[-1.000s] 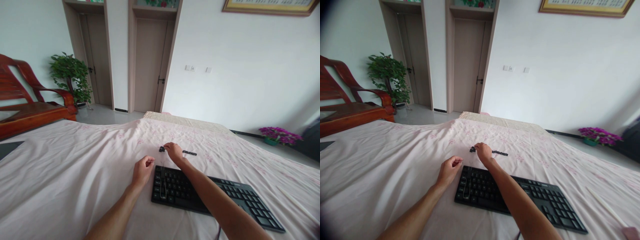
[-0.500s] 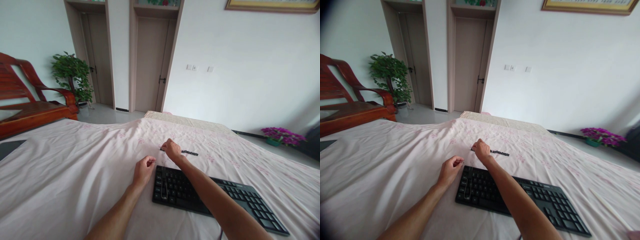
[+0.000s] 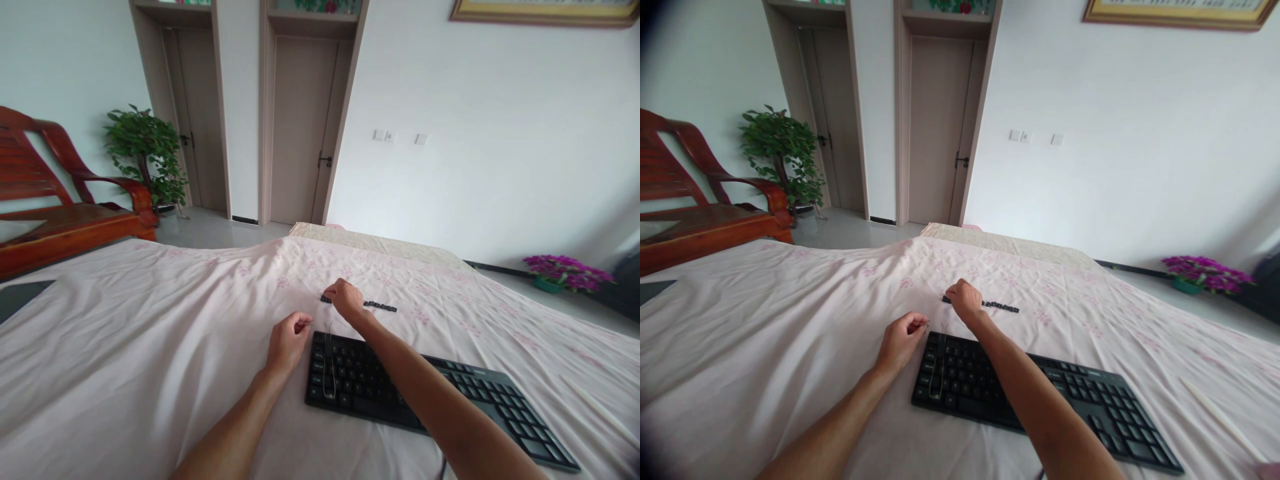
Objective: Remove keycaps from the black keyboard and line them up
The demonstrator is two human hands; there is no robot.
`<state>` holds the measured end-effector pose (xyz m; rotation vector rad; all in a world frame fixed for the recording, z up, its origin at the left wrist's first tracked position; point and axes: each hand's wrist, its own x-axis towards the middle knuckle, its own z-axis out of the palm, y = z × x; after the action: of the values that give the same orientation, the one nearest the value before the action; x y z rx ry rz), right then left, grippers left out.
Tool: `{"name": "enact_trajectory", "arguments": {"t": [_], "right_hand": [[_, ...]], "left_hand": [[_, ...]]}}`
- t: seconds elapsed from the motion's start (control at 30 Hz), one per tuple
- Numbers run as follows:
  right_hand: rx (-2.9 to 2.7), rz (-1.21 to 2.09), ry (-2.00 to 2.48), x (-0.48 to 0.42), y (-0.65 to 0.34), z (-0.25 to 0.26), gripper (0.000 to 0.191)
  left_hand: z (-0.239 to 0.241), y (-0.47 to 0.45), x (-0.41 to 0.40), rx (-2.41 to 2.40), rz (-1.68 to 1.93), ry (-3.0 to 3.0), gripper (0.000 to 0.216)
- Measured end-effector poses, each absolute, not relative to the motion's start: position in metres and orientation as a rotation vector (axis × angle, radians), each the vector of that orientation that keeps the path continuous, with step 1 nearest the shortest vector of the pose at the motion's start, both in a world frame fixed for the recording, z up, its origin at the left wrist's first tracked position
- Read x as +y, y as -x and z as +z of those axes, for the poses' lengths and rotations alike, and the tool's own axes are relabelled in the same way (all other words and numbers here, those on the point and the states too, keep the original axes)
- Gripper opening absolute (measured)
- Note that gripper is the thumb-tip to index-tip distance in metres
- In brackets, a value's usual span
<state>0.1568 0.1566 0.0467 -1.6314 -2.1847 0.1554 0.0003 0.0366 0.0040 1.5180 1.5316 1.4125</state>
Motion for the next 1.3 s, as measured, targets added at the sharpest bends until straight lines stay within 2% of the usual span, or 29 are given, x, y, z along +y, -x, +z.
{"name": "enact_trajectory", "arguments": {"t": [0.17, 0.27, 0.4, 0.5, 0.67, 0.77, 0.87, 1.03, 1.17, 1.3], "right_hand": [[-2.175, 0.198, 1.517, 0.139, -0.162, 0.059, 0.021], [-2.27, 0.266, 1.279, 0.11, -0.172, 0.065, 0.019], [-2.612, 0.345, 0.863, 0.061, -0.19, 0.074, 0.038], [-2.871, 0.185, 0.711, 0.036, -0.196, 0.08, 0.045], [-3.048, -0.27, 0.606, 0.028, -0.194, 0.079, 0.023], [-3.036, -0.377, 0.586, 0.028, -0.194, 0.074, 0.015], [-2.858, -0.222, 0.671, 0.027, -0.198, 0.073, 0.014], [-2.145, 0.312, 1.001, 0.02, -0.207, 0.078, 0.009], [-1.804, 0.78, 1.071, 0.014, -0.207, 0.074, 0.023], [-1.764, 0.842, 1.022, 0.011, -0.205, 0.06, 0.026]], "left_hand": [[0.004, 0.0, 0.036, 1.514, 1.418, -1.528, 0.017], [0.004, 0.0, 0.035, 1.504, 1.413, -1.534, 0.016], [0.004, 0.0, 0.035, 1.51, 1.406, -1.544, 0.015], [0.004, 0.0, 0.035, 1.531, 1.406, -1.564, 0.016], [0.003, 0.001, 0.033, 1.523, 1.414, -1.598, 0.017], [0.003, 0.001, 0.032, 1.513, 1.422, -1.599, 0.018], [0.004, 0.0, 0.031, 1.529, 1.395, -1.611, 0.018], [0.008, -0.004, 0.026, 1.515, 1.366, -1.671, 0.017], [0.014, -0.007, 0.018, 1.424, 1.363, -1.721, 0.018], [0.021, -0.009, 0.01, 1.336, 1.318, -1.852, 0.02]]}}
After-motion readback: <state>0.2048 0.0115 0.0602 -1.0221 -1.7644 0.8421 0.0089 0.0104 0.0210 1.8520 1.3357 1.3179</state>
